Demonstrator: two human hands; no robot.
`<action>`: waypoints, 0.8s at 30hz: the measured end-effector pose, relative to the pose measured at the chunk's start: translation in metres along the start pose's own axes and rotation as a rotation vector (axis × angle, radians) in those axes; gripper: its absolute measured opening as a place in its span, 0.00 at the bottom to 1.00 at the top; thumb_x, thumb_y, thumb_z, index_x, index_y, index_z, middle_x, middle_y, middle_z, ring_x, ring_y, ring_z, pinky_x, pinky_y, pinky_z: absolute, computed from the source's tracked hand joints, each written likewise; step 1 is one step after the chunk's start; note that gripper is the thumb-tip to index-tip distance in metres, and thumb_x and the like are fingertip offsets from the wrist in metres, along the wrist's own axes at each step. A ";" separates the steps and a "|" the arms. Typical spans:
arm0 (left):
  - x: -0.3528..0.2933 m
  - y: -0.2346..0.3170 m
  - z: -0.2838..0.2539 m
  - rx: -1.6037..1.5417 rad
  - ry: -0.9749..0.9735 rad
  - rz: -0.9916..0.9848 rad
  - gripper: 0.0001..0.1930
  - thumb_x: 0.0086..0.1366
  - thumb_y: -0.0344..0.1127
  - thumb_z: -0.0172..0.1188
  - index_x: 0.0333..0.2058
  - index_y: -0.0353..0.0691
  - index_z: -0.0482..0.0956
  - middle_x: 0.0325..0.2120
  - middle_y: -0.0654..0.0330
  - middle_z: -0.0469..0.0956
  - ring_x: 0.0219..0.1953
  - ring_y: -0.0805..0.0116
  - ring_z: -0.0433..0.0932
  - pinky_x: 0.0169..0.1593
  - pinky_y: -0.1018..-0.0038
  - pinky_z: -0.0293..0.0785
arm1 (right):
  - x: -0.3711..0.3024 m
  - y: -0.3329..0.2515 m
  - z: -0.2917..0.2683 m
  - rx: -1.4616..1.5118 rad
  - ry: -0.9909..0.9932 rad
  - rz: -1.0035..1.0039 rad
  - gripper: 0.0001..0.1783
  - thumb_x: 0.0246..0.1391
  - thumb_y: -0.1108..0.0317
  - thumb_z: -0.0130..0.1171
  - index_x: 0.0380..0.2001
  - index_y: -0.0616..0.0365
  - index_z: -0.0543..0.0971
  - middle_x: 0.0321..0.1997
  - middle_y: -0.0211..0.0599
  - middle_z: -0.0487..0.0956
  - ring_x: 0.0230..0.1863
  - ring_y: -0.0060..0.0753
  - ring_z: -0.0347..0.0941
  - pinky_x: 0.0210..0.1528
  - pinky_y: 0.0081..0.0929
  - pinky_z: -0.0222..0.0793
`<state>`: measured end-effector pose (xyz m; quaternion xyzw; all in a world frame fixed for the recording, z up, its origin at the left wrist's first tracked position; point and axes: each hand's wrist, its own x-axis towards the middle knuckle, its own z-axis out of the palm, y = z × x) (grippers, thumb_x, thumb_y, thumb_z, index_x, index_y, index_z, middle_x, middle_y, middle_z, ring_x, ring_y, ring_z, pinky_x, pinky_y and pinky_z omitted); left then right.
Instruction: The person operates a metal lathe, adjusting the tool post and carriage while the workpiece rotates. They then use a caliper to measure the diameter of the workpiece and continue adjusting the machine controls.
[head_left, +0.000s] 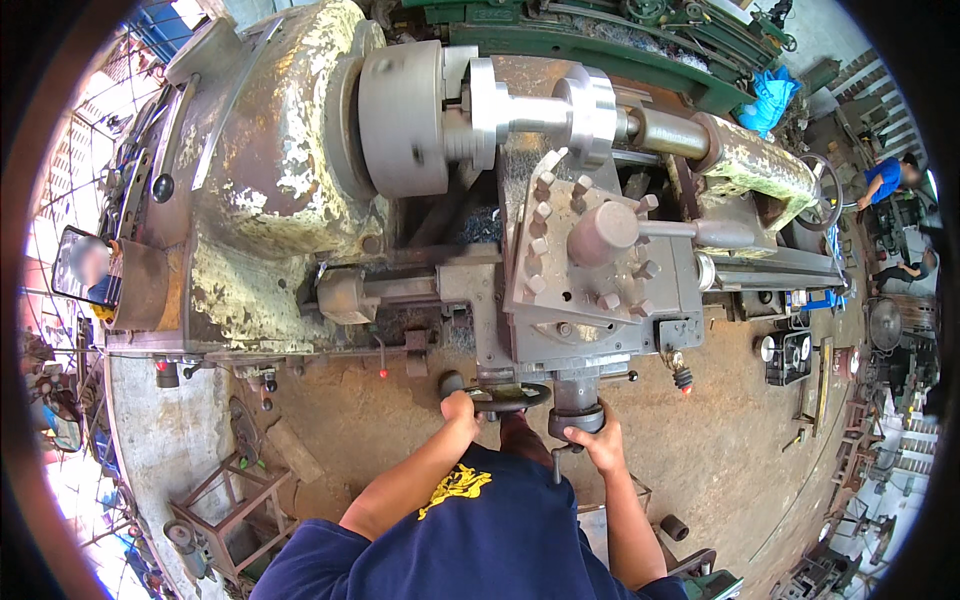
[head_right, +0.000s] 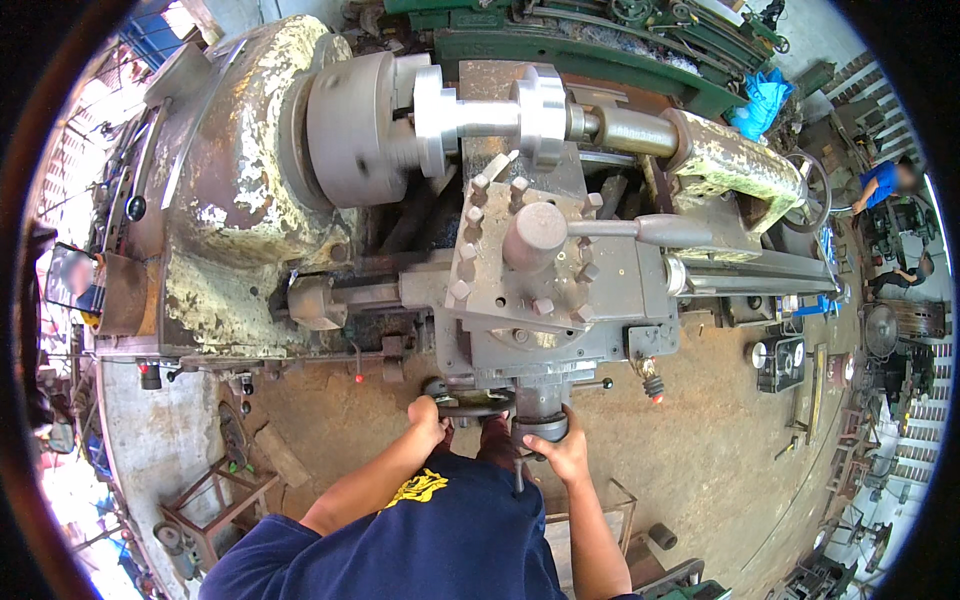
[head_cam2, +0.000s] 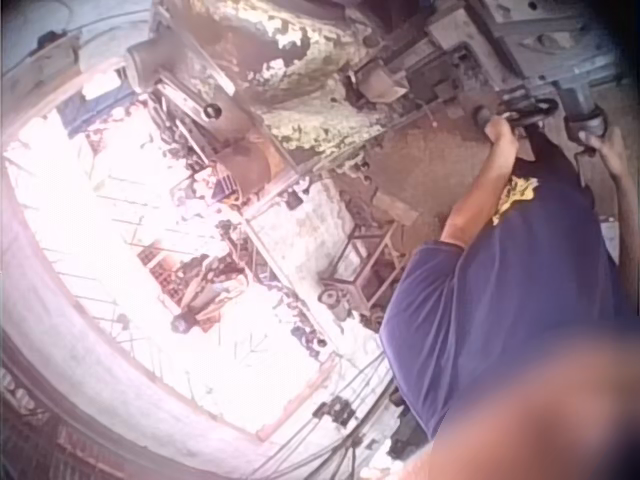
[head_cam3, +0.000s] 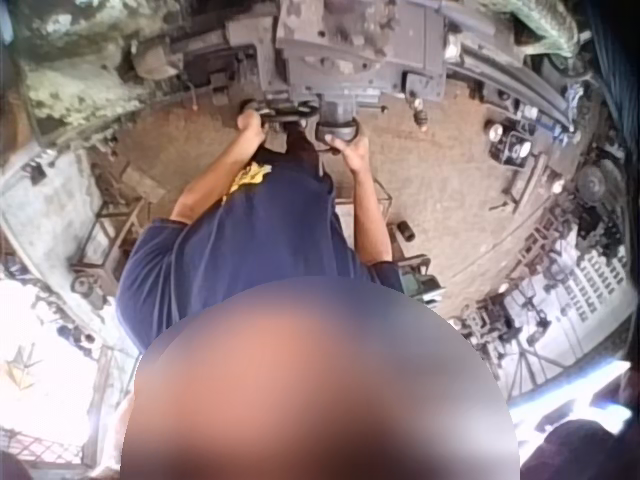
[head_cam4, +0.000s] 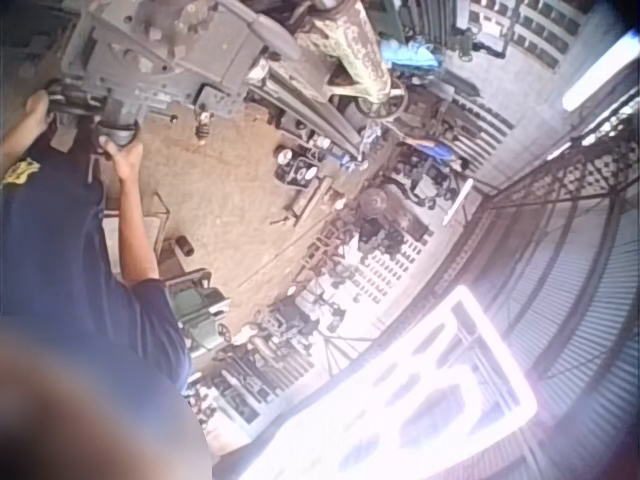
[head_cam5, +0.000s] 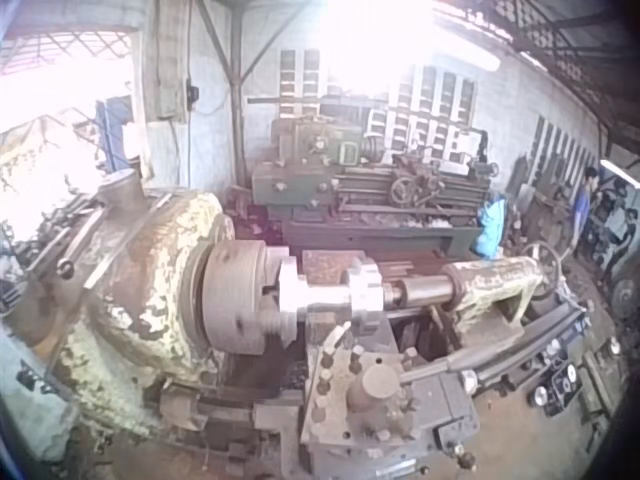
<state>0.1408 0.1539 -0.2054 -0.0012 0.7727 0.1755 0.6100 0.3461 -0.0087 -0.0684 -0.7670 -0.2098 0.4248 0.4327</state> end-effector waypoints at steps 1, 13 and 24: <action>0.001 0.000 0.000 0.001 0.017 0.018 0.10 0.64 0.36 0.48 0.40 0.42 0.74 0.39 0.56 0.76 0.37 0.60 0.76 0.28 0.63 0.72 | 0.000 0.002 0.000 -0.033 0.008 0.007 0.56 0.31 0.55 0.80 0.60 0.78 0.66 0.49 0.57 0.80 0.51 0.43 0.78 0.55 0.35 0.72; -0.006 0.012 -0.019 0.009 -0.201 -0.062 0.09 0.66 0.41 0.52 0.37 0.43 0.75 0.25 0.58 0.79 0.22 0.63 0.74 0.26 0.67 0.67 | 0.009 -0.015 -0.025 0.191 -0.293 0.229 0.55 0.39 0.49 0.75 0.64 0.73 0.64 0.55 0.55 0.77 0.58 0.45 0.73 0.60 0.37 0.69; 0.010 0.013 -0.021 0.036 -0.253 -0.088 0.10 0.65 0.41 0.54 0.39 0.43 0.73 0.28 0.57 0.78 0.22 0.63 0.73 0.20 0.71 0.64 | -0.043 -0.080 -0.001 -0.522 0.182 0.093 0.52 0.42 0.56 0.76 0.65 0.65 0.60 0.55 0.62 0.76 0.54 0.60 0.75 0.53 0.46 0.74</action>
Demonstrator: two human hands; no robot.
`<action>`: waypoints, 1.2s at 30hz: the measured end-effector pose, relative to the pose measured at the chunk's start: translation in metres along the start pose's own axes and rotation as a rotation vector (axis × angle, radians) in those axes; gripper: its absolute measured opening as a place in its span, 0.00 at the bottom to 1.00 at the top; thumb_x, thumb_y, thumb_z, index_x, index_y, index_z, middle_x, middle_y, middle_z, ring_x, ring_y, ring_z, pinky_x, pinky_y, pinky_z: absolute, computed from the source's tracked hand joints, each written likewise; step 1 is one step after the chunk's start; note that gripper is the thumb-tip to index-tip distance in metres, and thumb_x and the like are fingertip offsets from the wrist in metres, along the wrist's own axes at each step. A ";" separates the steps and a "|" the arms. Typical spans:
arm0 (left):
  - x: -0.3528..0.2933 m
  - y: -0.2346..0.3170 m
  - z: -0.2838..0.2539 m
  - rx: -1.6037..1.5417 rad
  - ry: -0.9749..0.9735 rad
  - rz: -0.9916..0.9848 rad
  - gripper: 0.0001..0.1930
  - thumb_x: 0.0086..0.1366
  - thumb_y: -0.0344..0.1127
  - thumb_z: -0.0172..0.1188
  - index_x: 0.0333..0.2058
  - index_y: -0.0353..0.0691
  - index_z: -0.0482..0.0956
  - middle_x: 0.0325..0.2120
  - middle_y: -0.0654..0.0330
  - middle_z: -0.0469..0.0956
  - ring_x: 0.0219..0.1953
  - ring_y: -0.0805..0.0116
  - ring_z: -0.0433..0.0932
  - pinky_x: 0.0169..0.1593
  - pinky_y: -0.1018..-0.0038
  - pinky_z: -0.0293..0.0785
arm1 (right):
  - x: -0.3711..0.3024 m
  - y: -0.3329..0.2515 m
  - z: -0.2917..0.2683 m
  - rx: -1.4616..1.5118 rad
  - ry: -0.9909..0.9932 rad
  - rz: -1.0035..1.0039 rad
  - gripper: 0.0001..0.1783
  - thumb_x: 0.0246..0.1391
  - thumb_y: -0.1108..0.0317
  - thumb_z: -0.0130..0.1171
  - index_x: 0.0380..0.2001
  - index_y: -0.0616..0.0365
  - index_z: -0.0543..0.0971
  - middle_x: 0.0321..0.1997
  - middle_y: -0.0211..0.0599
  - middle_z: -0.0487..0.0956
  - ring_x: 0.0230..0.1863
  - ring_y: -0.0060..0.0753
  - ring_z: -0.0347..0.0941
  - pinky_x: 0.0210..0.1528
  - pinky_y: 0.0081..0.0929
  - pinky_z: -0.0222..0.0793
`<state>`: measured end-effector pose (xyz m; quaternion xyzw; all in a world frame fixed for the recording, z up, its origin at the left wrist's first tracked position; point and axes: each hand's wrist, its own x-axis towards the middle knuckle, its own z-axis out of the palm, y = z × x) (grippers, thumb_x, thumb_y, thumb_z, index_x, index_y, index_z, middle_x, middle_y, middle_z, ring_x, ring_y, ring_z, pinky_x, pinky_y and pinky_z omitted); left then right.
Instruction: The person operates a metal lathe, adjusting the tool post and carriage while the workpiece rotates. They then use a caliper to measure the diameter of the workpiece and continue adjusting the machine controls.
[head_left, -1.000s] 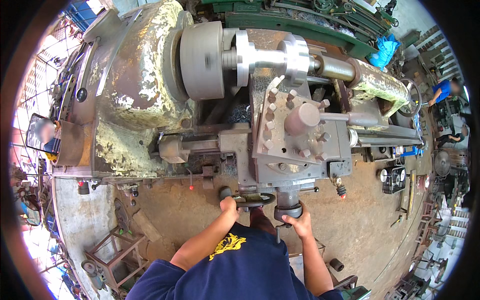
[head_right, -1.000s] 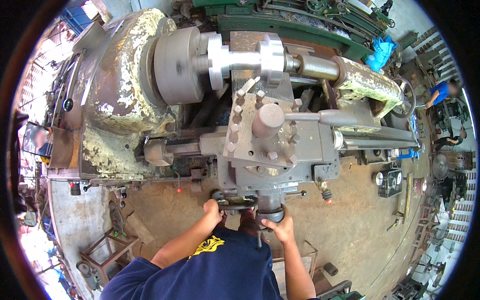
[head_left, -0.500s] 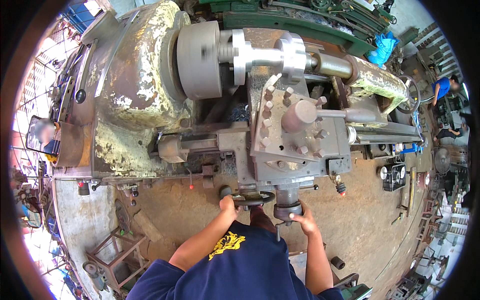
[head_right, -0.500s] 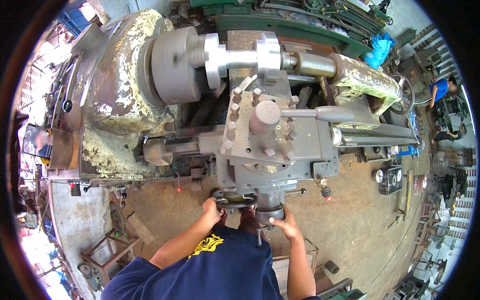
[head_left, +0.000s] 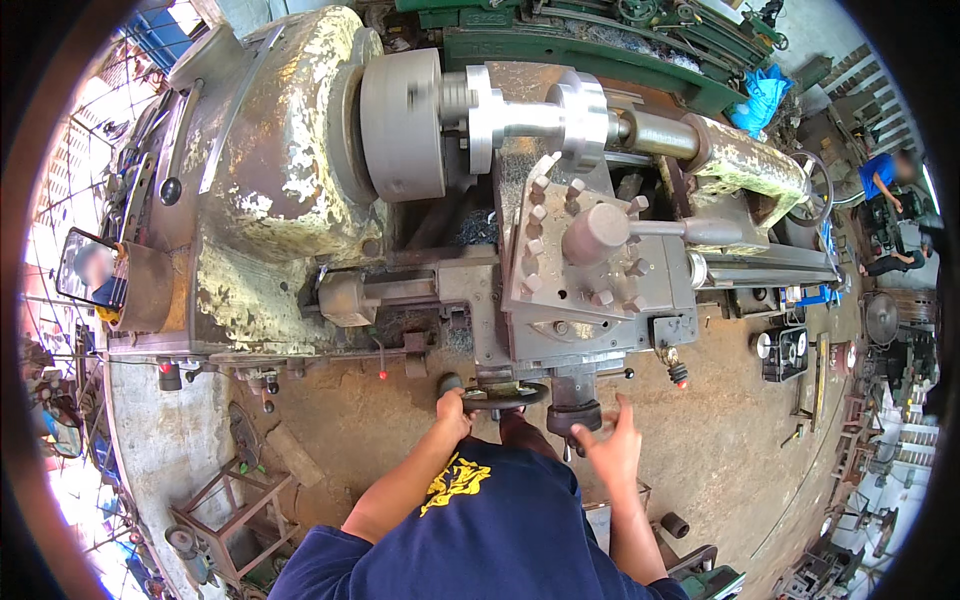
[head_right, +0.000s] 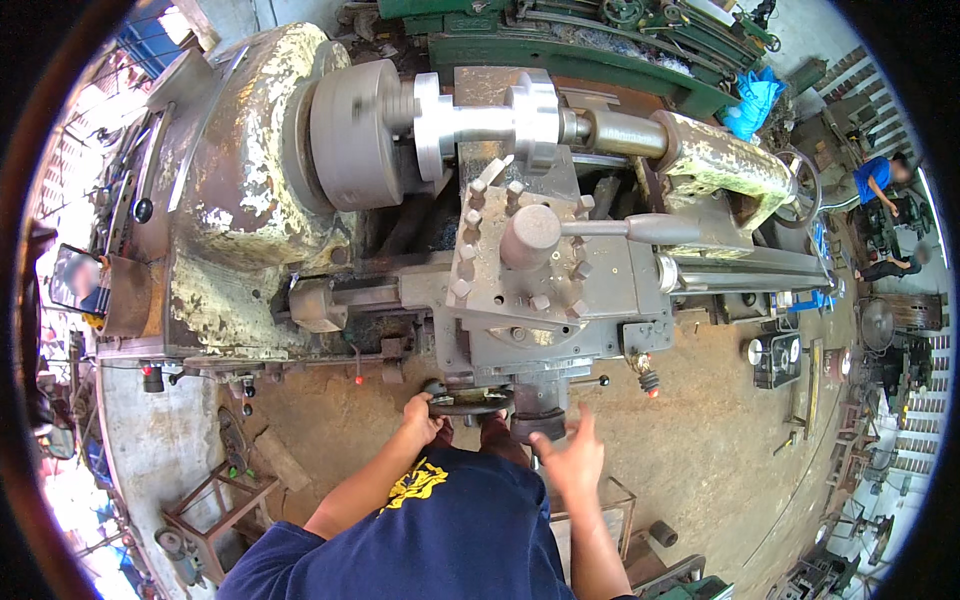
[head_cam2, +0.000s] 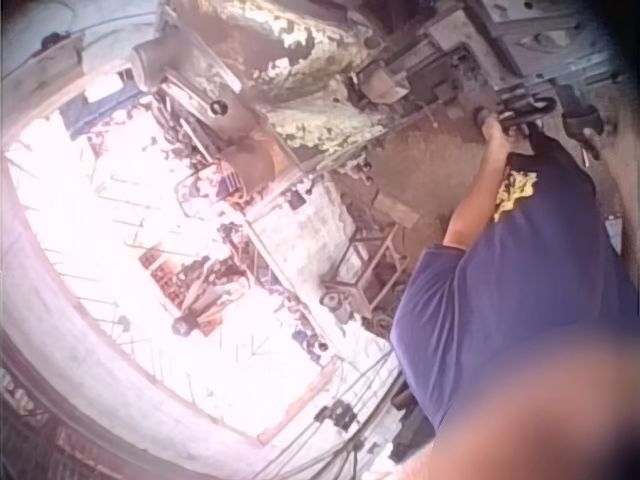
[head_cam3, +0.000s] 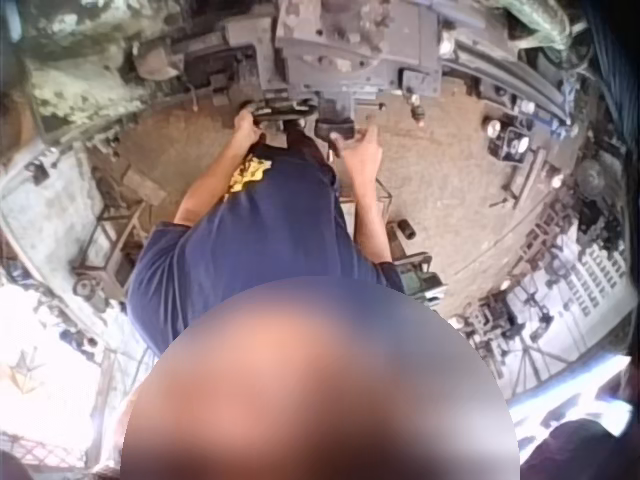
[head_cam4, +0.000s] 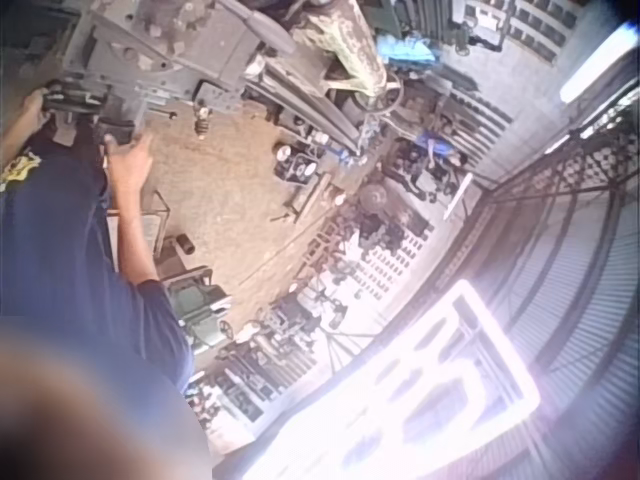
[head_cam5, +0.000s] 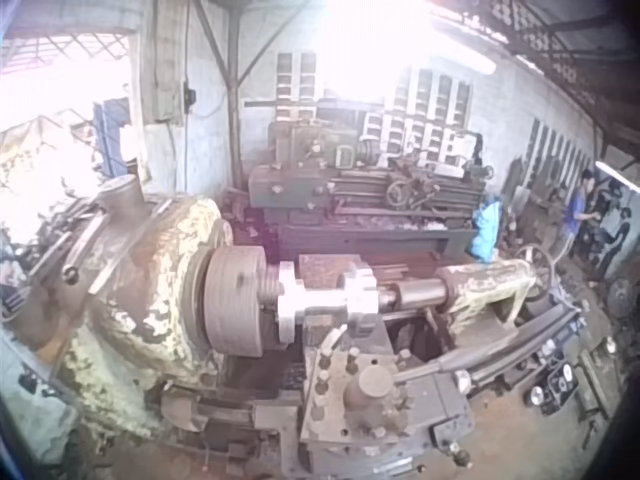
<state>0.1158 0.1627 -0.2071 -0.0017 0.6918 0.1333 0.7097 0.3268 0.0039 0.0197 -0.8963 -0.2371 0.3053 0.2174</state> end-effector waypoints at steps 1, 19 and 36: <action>0.004 0.001 -0.002 -0.003 -0.012 -0.012 0.10 0.64 0.41 0.54 0.39 0.43 0.73 0.27 0.57 0.77 0.22 0.63 0.73 0.20 0.71 0.63 | 0.020 0.015 0.002 0.096 -0.050 -0.019 0.50 0.41 0.58 0.77 0.64 0.66 0.62 0.53 0.59 0.77 0.53 0.56 0.76 0.53 0.45 0.74; -0.008 -0.006 0.012 0.019 0.084 0.043 0.06 0.64 0.36 0.49 0.34 0.41 0.72 0.26 0.57 0.75 0.25 0.63 0.74 0.23 0.68 0.64 | 0.059 0.081 0.048 1.015 -0.477 0.133 0.41 0.37 0.65 0.75 0.55 0.71 0.70 0.48 0.46 0.79 0.48 0.40 0.78 0.54 0.37 0.73; 0.024 0.004 -0.056 0.205 -0.006 0.024 0.20 0.69 0.50 0.53 0.48 0.39 0.76 0.34 0.50 0.82 0.28 0.55 0.81 0.28 0.60 0.77 | 0.072 0.121 0.048 1.050 -0.505 0.148 0.45 0.49 0.62 0.70 0.67 0.66 0.62 0.62 0.48 0.71 0.60 0.41 0.71 0.60 0.38 0.68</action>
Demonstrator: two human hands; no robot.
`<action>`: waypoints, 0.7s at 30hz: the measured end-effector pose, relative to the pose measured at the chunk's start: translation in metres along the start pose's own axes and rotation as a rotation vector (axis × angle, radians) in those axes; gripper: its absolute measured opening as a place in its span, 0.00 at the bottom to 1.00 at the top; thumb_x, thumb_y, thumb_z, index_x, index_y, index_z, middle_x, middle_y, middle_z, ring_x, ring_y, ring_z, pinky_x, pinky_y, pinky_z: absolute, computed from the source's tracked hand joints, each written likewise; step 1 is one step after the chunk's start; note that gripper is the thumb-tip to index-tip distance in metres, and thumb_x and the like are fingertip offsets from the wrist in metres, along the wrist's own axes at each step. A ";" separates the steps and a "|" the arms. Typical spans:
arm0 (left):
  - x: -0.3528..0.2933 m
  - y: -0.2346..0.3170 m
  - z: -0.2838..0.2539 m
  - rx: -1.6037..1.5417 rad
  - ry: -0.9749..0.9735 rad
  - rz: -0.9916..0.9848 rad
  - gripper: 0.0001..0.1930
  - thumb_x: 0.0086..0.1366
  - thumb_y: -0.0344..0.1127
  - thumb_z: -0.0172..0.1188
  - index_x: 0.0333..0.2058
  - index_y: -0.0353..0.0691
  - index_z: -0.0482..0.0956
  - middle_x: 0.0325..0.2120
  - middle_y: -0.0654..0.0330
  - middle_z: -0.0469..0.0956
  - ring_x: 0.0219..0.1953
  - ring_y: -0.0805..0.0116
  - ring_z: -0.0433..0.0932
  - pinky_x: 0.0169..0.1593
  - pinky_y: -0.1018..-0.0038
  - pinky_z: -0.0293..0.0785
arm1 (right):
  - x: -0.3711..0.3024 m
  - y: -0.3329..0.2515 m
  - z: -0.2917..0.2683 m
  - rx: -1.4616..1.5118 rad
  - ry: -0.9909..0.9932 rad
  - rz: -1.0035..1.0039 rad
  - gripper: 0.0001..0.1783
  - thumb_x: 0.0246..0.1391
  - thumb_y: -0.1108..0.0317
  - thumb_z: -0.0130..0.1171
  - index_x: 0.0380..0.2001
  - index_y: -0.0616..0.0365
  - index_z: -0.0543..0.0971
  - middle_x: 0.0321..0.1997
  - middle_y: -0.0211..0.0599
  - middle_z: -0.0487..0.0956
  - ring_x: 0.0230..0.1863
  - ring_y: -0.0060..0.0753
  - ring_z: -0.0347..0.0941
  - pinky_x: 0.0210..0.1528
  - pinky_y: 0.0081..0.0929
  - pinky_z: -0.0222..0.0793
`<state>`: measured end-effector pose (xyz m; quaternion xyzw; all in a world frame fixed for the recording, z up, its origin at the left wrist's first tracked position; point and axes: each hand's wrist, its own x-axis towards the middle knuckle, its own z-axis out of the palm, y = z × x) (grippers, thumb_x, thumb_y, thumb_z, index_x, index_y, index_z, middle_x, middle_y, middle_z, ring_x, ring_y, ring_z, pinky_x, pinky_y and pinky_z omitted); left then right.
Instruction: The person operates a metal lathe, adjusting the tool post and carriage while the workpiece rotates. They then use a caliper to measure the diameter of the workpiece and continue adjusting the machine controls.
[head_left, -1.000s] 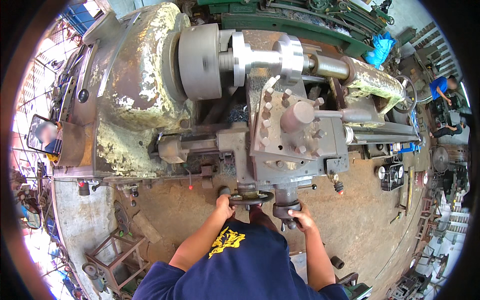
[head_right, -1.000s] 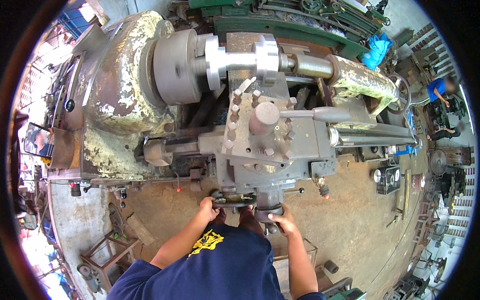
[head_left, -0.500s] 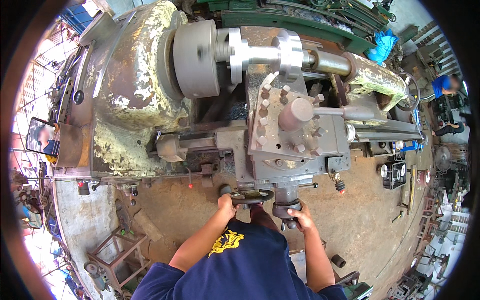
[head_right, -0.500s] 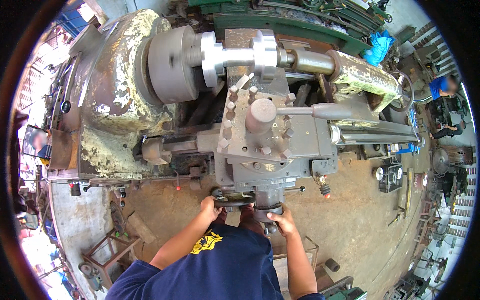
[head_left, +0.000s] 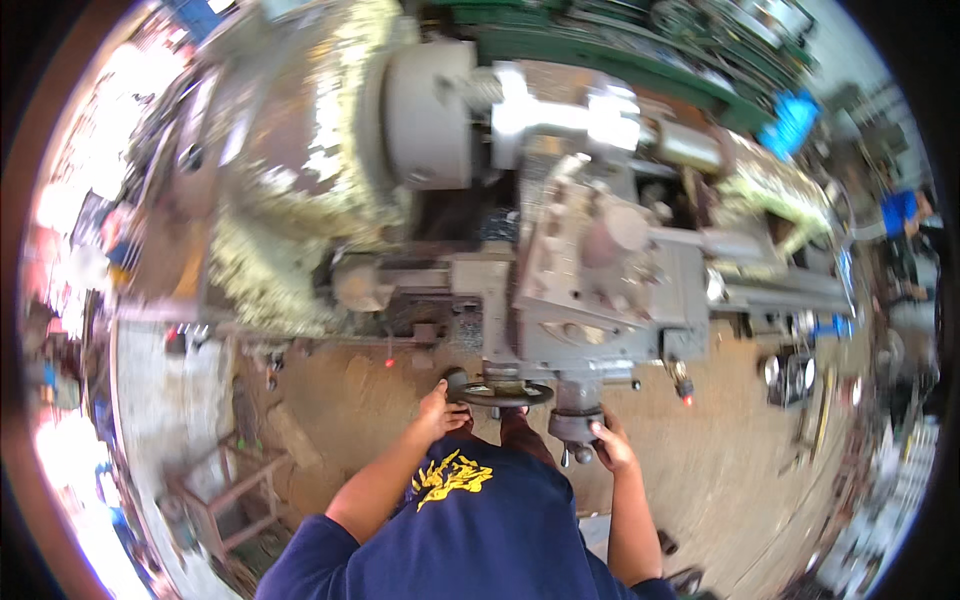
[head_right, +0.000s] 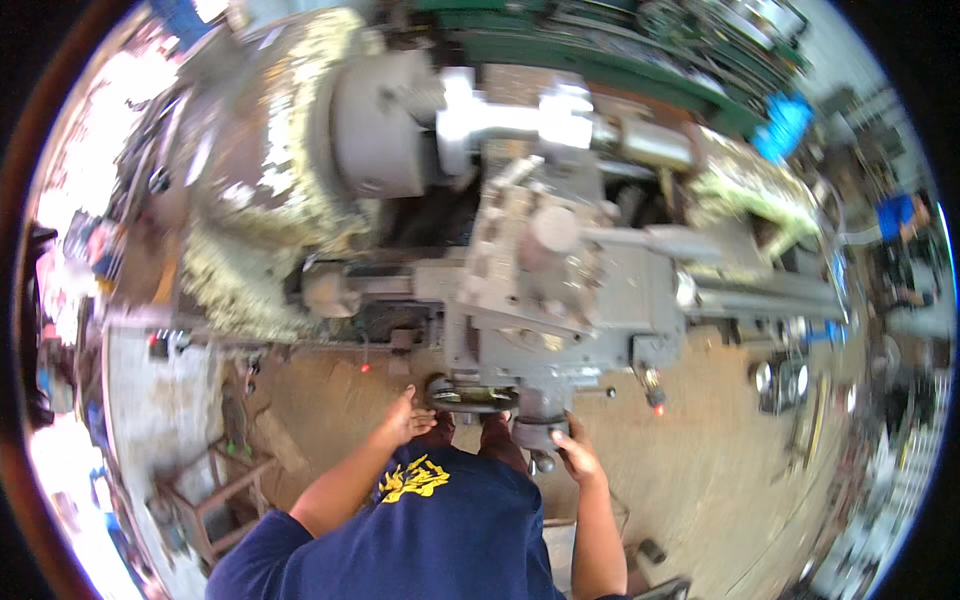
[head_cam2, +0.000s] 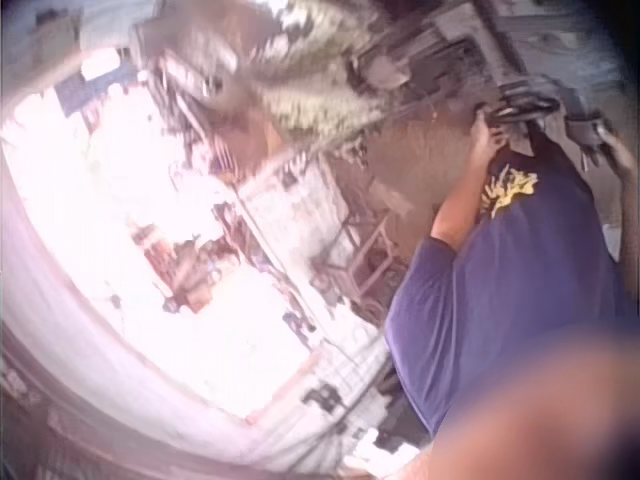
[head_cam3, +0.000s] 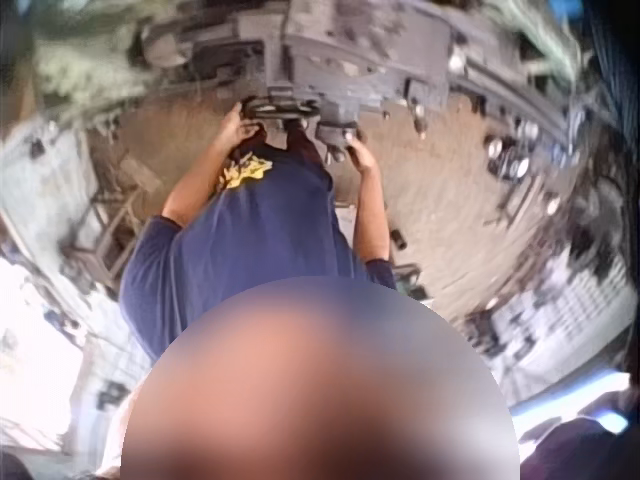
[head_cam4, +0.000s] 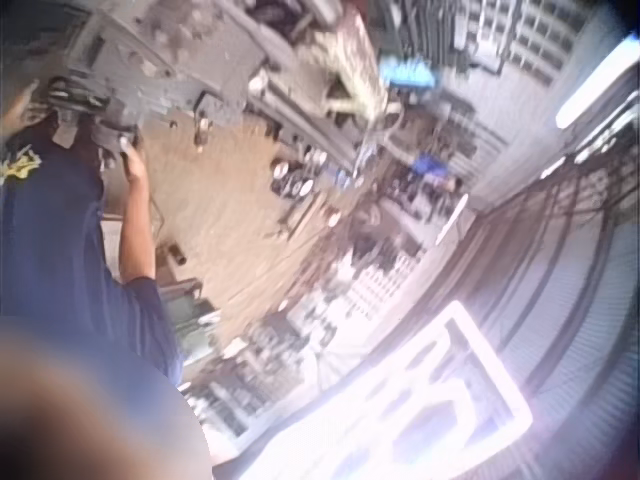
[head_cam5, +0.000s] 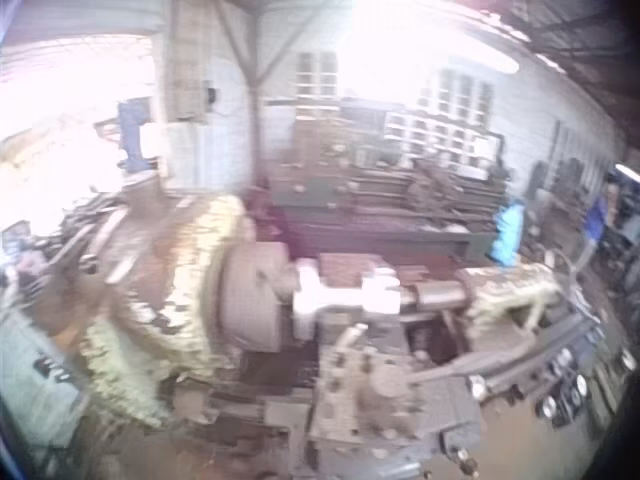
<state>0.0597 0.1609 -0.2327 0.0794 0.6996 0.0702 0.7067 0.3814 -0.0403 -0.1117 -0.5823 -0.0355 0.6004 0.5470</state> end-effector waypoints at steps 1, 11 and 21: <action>0.009 0.001 -0.036 0.078 0.066 0.117 0.20 0.68 0.50 0.54 0.47 0.40 0.78 0.33 0.52 0.83 0.28 0.56 0.81 0.30 0.61 0.77 | 0.003 -0.001 -0.011 -0.007 0.060 0.077 0.44 0.52 0.60 0.67 0.69 0.62 0.61 0.64 0.46 0.70 0.61 0.42 0.69 0.61 0.38 0.67; -0.211 0.191 -0.408 -0.332 0.481 1.061 0.23 0.65 0.48 0.61 0.51 0.40 0.70 0.41 0.59 0.76 0.40 0.62 0.77 0.40 0.65 0.76 | 0.049 -0.004 -0.113 -0.186 0.451 0.019 0.37 0.58 0.49 0.62 0.65 0.54 0.65 0.54 0.43 0.75 0.41 0.39 0.75 0.38 0.33 0.71; -0.253 0.322 -0.375 0.655 0.898 0.623 0.17 0.46 0.37 0.72 0.33 0.34 0.80 0.27 0.51 0.83 0.33 0.58 0.84 0.40 0.57 0.81 | 0.116 -0.013 -0.116 -0.515 0.458 0.007 0.37 0.58 0.60 0.62 0.66 0.58 0.59 0.47 0.41 0.79 0.32 0.32 0.76 0.28 0.30 0.68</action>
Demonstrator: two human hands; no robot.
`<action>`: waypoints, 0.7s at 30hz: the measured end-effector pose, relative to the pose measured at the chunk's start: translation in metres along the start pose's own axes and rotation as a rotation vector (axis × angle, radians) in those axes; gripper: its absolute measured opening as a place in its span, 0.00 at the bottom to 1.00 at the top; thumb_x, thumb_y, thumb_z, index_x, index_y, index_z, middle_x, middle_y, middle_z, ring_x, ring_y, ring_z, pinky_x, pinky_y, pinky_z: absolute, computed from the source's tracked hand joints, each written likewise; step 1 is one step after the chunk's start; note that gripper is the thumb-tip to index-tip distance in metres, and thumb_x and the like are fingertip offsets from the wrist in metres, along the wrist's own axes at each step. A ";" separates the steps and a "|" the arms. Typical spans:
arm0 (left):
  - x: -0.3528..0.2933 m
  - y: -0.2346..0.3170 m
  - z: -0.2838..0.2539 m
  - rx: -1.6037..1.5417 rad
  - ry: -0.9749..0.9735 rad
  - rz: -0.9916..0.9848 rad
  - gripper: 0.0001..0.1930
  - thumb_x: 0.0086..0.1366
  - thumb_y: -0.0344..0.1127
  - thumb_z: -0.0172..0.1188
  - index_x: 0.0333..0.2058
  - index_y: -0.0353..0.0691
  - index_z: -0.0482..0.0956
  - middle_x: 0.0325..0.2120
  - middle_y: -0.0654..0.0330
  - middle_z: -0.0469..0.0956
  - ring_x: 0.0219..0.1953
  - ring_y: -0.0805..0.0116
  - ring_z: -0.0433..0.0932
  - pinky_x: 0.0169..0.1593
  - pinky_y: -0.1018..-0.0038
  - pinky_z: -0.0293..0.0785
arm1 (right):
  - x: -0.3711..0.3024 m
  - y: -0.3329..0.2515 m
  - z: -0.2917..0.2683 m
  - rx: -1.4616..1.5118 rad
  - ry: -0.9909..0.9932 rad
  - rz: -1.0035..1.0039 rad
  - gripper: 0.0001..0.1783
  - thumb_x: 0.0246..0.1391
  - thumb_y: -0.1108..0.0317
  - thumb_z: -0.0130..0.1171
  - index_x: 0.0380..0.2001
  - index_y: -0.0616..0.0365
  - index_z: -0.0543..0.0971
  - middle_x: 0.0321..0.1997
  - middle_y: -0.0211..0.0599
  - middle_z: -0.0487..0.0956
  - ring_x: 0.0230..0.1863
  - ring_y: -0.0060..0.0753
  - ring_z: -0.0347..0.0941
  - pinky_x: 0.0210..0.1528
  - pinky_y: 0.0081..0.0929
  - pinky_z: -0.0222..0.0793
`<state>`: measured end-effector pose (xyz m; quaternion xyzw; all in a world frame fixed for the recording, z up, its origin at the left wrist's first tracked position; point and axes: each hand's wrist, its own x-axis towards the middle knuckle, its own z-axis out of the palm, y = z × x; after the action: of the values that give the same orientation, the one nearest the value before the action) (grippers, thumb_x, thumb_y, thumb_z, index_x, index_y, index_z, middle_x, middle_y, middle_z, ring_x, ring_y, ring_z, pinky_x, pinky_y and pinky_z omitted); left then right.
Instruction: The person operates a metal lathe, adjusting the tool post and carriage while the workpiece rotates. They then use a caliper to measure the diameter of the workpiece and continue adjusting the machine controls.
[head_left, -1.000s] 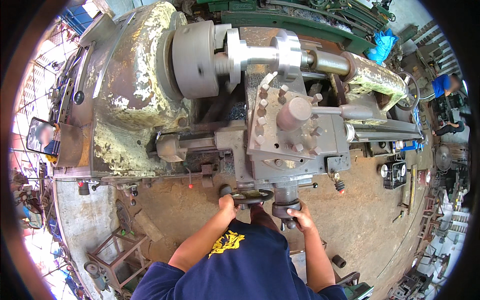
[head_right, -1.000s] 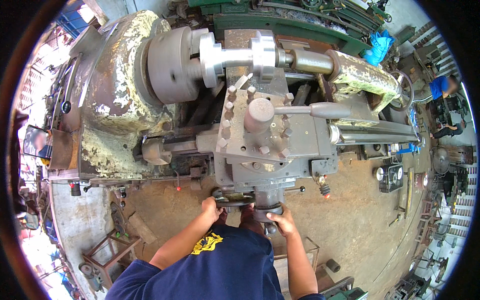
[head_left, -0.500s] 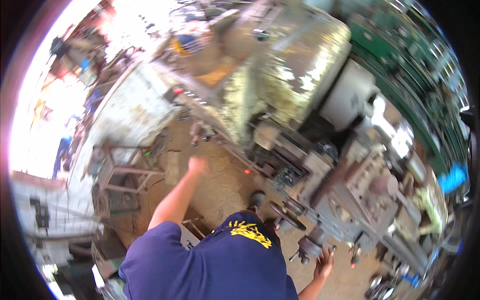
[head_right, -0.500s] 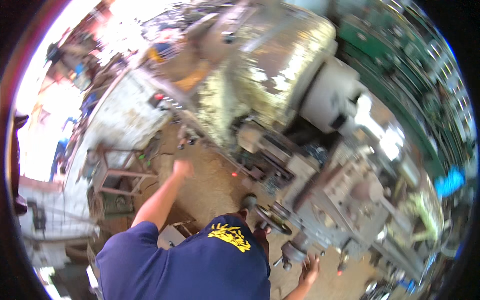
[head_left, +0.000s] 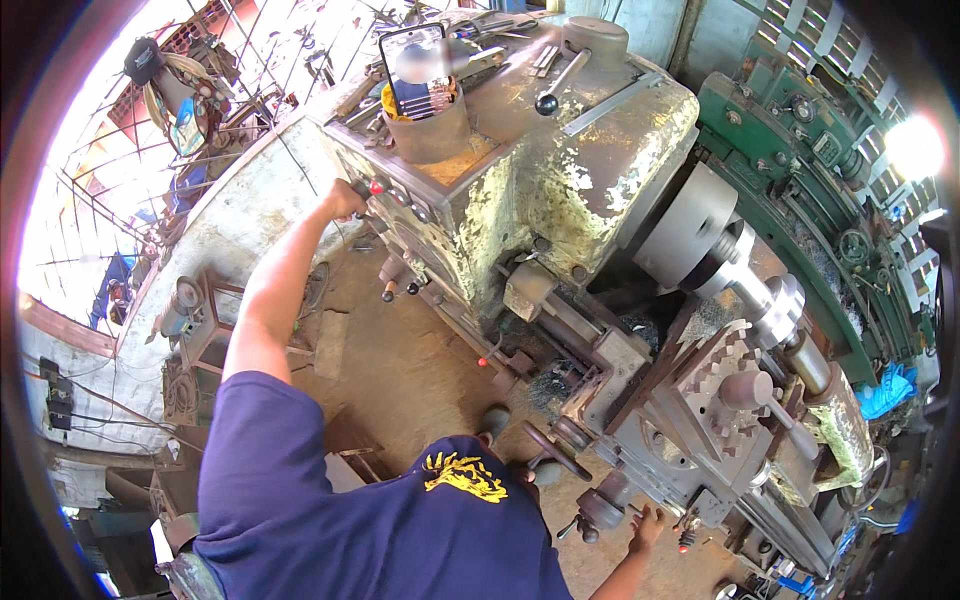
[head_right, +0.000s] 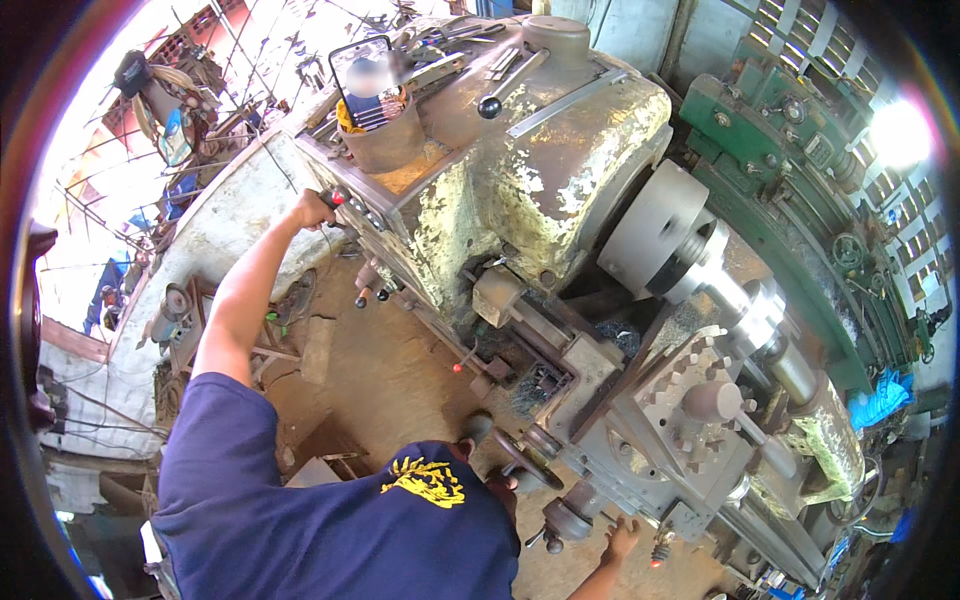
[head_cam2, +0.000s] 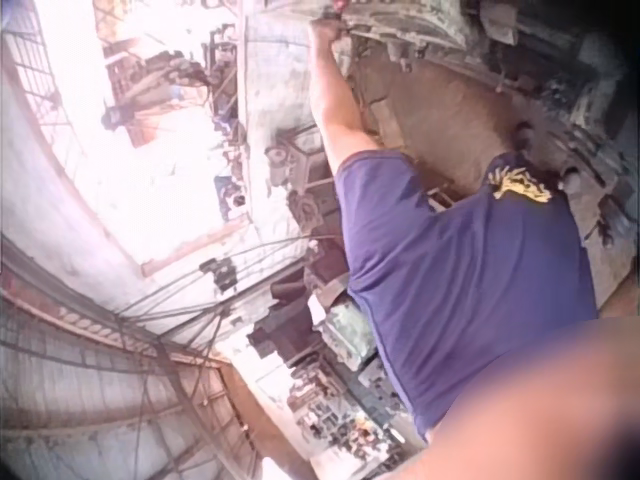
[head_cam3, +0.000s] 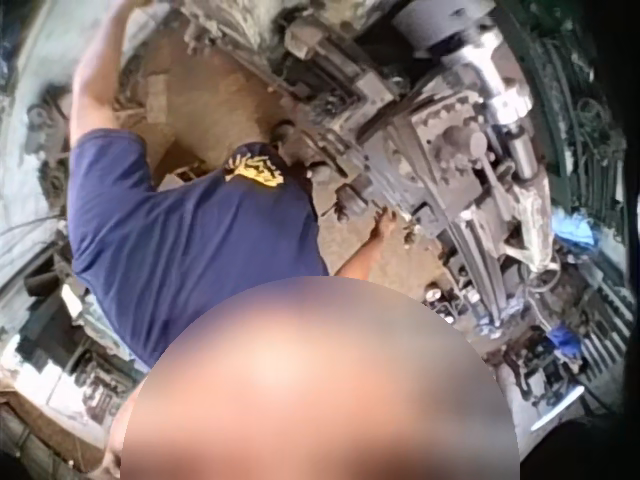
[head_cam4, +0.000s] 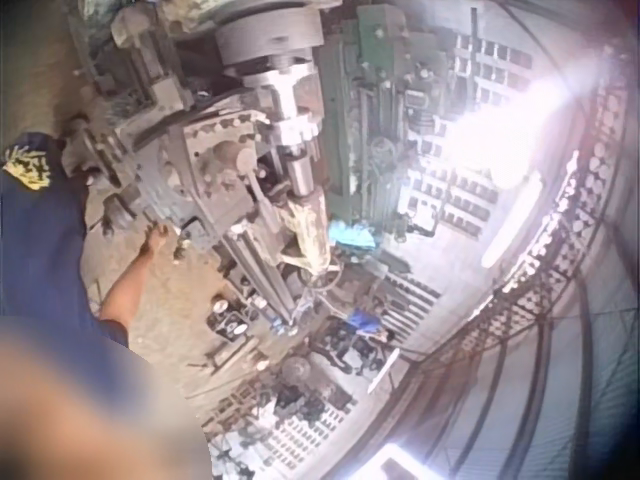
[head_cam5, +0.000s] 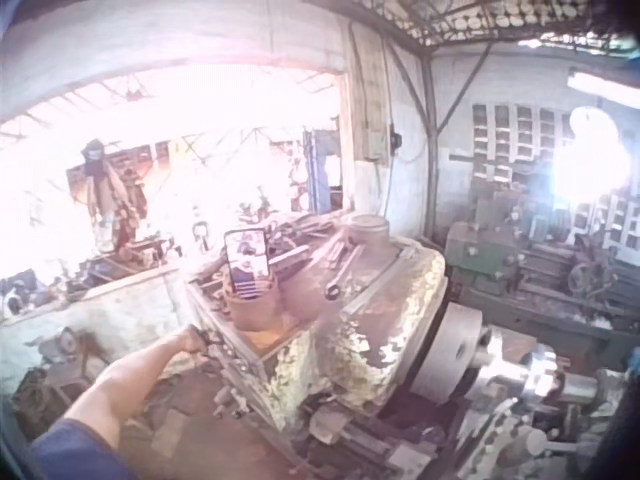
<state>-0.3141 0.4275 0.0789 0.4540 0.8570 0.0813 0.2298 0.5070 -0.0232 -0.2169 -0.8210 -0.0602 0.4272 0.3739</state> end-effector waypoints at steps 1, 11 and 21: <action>-0.003 -0.001 0.008 0.071 0.143 0.052 0.17 0.46 0.36 0.71 0.34 0.33 0.80 0.28 0.47 0.83 0.34 0.54 0.84 0.41 0.56 0.80 | 0.000 0.000 0.001 -0.005 -0.007 -0.007 0.37 0.58 0.61 0.62 0.66 0.58 0.59 0.47 0.41 0.79 0.31 0.32 0.76 0.28 0.30 0.68; -0.045 0.012 0.042 0.184 0.654 0.073 0.17 0.59 0.34 0.60 0.47 0.35 0.72 0.44 0.41 0.77 0.46 0.40 0.80 0.48 0.51 0.77 | -0.001 0.033 -0.008 -0.143 0.081 -0.067 0.39 0.54 0.59 0.67 0.63 0.63 0.63 0.47 0.49 0.80 0.34 0.37 0.78 0.31 0.36 0.74; -0.250 0.009 0.214 0.422 -0.405 0.705 0.33 0.57 0.67 0.57 0.37 0.37 0.86 0.40 0.45 0.83 0.43 0.51 0.82 0.47 0.57 0.77 | 0.052 0.045 -0.016 -0.691 0.230 -0.437 0.20 0.55 0.55 0.62 0.35 0.66 0.80 0.36 0.58 0.82 0.37 0.59 0.80 0.43 0.46 0.74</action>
<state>-0.0868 0.2137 -0.0262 0.7615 0.5858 -0.1123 0.2537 0.5416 -0.0423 -0.2752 -0.9083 -0.3303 0.1983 0.1629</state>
